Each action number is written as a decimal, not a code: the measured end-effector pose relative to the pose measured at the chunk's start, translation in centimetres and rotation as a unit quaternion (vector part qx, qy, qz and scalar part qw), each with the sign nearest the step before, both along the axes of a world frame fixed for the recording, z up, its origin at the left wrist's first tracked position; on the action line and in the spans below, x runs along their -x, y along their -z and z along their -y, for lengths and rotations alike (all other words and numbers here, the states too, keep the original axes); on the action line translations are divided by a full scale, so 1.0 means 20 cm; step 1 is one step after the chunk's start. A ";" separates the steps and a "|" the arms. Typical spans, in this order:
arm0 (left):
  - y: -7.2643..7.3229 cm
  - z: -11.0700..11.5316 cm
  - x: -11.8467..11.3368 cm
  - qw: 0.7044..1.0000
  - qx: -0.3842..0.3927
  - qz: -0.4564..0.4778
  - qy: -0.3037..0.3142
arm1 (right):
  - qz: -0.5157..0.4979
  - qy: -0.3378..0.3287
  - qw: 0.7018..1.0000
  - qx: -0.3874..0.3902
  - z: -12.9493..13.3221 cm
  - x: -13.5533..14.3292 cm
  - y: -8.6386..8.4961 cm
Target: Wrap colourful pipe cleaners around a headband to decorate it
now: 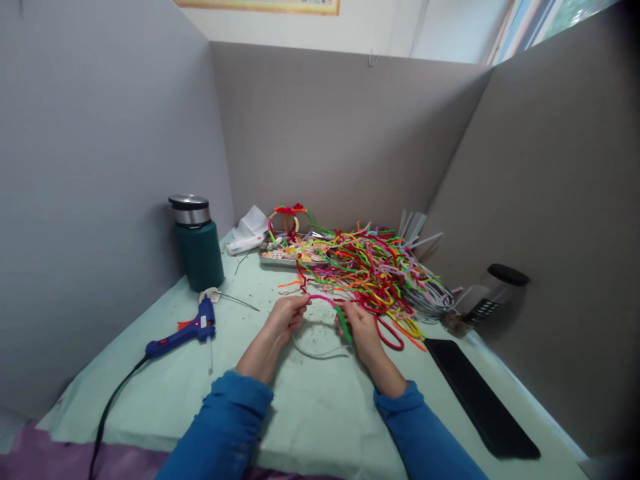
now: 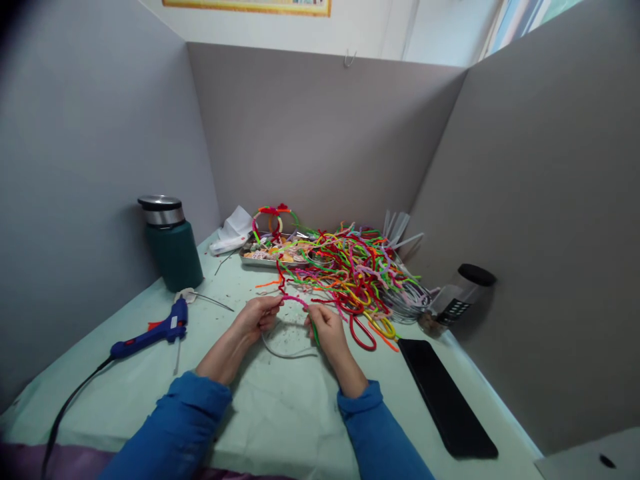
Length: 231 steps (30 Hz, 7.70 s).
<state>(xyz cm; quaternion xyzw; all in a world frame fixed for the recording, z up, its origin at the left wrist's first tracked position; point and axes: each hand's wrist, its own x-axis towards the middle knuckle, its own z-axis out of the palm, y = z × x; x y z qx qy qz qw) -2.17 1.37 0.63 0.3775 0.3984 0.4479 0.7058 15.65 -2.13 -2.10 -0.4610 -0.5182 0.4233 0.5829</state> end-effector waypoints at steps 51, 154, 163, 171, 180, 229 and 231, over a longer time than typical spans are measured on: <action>-0.05 0.09 -0.09 0.971 0.019 -0.224 0.085 | 0.427 0.311 0.847 -0.059 -0.90 -0.55 -0.67; 0.04 0.08 -0.05 0.907 -0.296 -0.282 0.102 | 0.000 -0.209 0.977 0.054 -0.07 0.00 -0.12; -0.02 0.13 -0.05 0.843 -0.389 -0.364 0.073 | -0.016 -0.194 0.980 0.051 -0.07 0.01 -0.10; -0.04 0.14 -0.05 0.820 -0.427 -0.377 0.048 | -0.032 -0.188 0.980 0.063 -0.07 0.02 -0.10; -0.03 0.14 -0.05 0.805 -0.473 -0.358 0.023 | -0.021 -0.196 0.978 0.065 -0.07 0.02 -0.09; -0.04 0.13 -0.05 0.875 -0.387 -0.273 -0.099 | -0.047 -0.274 0.956 0.093 -0.07 0.05 -0.02; -0.03 0.12 -0.04 0.885 -0.364 -0.274 -0.093 | -0.063 -0.263 0.957 0.107 -0.08 0.04 -0.03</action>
